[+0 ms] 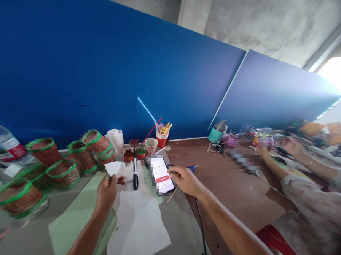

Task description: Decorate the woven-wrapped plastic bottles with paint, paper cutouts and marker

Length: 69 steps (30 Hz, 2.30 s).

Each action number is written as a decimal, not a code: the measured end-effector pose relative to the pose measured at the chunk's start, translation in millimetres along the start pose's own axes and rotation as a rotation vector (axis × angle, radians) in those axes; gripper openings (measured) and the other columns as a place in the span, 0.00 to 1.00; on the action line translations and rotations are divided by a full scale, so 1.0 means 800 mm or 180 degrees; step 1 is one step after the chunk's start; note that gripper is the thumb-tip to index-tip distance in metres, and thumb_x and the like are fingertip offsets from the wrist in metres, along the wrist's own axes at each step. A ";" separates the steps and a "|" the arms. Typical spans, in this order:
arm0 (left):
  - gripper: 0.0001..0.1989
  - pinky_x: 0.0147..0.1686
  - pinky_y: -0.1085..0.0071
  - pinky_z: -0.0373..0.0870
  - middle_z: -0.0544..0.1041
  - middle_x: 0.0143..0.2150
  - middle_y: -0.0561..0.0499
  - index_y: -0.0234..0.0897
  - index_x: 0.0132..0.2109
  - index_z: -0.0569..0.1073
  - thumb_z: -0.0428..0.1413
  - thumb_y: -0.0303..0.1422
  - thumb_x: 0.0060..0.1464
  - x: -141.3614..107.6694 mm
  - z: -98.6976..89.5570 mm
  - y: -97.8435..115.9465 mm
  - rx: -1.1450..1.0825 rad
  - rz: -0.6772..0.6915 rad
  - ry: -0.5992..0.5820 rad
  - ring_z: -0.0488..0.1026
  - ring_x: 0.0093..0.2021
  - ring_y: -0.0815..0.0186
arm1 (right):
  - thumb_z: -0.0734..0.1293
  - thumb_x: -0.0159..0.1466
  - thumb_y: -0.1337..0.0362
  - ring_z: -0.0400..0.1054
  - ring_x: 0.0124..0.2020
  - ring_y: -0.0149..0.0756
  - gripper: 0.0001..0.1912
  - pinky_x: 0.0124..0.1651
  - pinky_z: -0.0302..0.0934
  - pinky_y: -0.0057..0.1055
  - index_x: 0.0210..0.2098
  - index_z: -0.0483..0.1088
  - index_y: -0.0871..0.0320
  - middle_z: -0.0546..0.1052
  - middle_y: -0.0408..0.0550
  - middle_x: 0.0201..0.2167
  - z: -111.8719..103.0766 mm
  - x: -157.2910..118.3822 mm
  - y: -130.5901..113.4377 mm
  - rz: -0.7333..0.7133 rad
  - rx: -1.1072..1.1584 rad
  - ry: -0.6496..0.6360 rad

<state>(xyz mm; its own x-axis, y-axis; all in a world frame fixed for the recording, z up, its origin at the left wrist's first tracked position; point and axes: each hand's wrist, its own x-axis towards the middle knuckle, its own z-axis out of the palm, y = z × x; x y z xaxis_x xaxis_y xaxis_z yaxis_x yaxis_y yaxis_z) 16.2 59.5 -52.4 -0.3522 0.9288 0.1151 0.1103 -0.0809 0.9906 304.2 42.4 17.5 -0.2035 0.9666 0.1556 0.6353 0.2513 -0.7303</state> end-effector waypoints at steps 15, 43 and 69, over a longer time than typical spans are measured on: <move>0.18 0.29 0.66 0.73 0.79 0.28 0.50 0.34 0.40 0.70 0.56 0.44 0.48 0.001 0.001 0.001 -0.0447 -0.0030 -0.0035 0.77 0.26 0.62 | 0.60 0.62 0.70 0.73 0.45 0.40 0.14 0.48 0.62 0.30 0.44 0.75 0.58 0.80 0.51 0.44 -0.014 0.059 0.034 0.0334 -0.1265 0.0141; 0.17 0.30 0.65 0.74 0.79 0.27 0.49 0.36 0.38 0.69 0.56 0.44 0.47 0.003 -0.003 -0.003 -0.0447 -0.0088 -0.0089 0.79 0.29 0.59 | 0.67 0.57 0.64 0.65 0.53 0.53 0.17 0.53 0.58 0.41 0.44 0.76 0.63 0.72 0.63 0.50 -0.009 0.104 0.066 -0.0143 -0.3002 -0.0967; 0.20 0.30 0.65 0.73 0.78 0.27 0.50 0.35 0.37 0.70 0.58 0.46 0.44 -0.001 0.002 0.007 -0.0564 -0.0124 -0.0025 0.77 0.27 0.59 | 0.67 0.53 0.64 0.62 0.23 0.31 0.05 0.27 0.49 0.27 0.28 0.70 0.59 0.70 0.40 0.19 -0.118 0.055 0.091 0.0670 -0.0955 0.0020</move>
<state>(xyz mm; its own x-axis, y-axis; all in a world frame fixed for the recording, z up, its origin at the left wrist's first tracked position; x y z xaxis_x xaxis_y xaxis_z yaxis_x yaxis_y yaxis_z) 18.8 59.0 -47.2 -0.3457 0.9352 0.0766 -0.0691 -0.1068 0.9919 411.6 107.8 34.1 -0.0411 0.9988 0.0276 0.8533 0.0494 -0.5191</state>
